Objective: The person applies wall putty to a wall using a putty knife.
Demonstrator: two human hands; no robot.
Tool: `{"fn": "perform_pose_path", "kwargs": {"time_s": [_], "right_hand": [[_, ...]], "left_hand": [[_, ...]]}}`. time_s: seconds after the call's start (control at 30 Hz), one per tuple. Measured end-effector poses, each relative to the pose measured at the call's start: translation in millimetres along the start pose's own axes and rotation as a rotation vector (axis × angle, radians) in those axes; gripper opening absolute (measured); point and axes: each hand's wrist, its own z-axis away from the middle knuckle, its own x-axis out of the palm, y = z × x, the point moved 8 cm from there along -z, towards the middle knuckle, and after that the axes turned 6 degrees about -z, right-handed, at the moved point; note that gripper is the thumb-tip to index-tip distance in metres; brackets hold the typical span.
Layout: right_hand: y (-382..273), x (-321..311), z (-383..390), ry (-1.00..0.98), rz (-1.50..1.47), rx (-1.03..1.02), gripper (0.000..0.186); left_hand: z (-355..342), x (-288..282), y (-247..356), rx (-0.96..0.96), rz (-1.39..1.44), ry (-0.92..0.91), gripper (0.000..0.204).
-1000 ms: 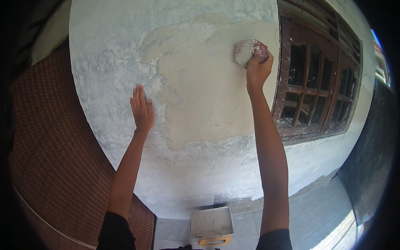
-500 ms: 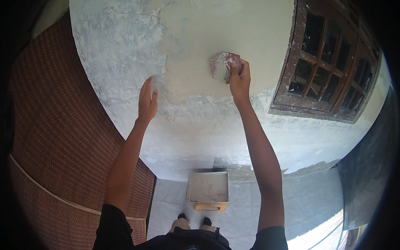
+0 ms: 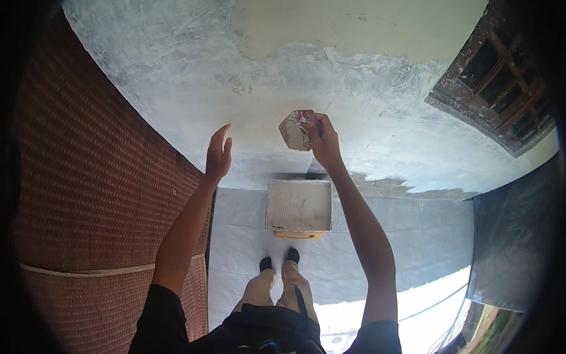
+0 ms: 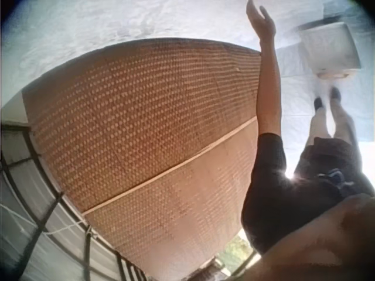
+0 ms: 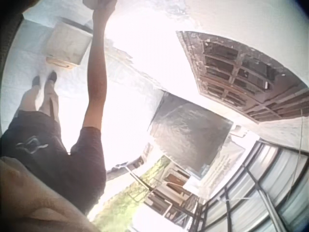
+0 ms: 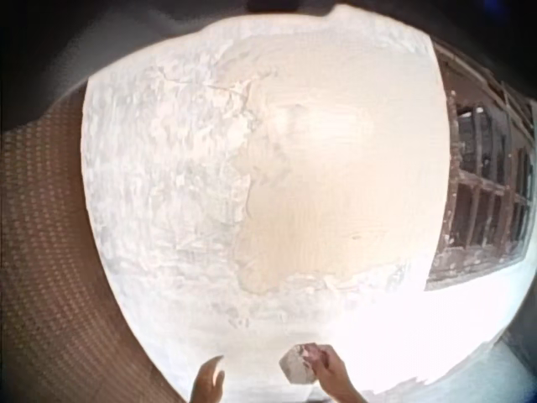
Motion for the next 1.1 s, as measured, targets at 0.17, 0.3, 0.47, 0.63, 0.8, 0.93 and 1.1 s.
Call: {"fn": "perform_pose_path", "kwargs": {"time_s": [0.17, 0.3, 0.47, 0.63, 0.8, 0.93, 1.1], "right_hand": [[133, 8, 77, -0.041, 0.160, 0.146, 0.023], [227, 10, 141, -0.130, 0.217, 0.386, 0.022], [318, -12, 197, -0.155, 0.408, 0.444, 0.023], [365, -27, 230, -0.144, 0.628, 0.395, 0.024], [394, -30, 238, -0.164, 0.767, 0.328, 0.027], [414, -26, 235, -0.189, 0.888, 0.273, 0.027], [404, 3, 235, -0.298, 1.084, 0.088, 0.025]], "left_hand": [[88, 70, -56, -0.112, 0.053, -0.145, 0.040], [166, 112, -97, -0.278, 0.086, -0.242, 0.040], [258, 163, -131, -0.396, 0.113, -0.314, 0.041], [343, 211, -148, -0.507, 0.240, -0.428, 0.044], [390, 248, -158, -0.626, 0.317, -0.458, 0.046], [409, 270, -167, -0.660, 0.341, -0.451, 0.047], [421, 286, -171, -0.690, 0.358, -0.437, 0.049]]}}
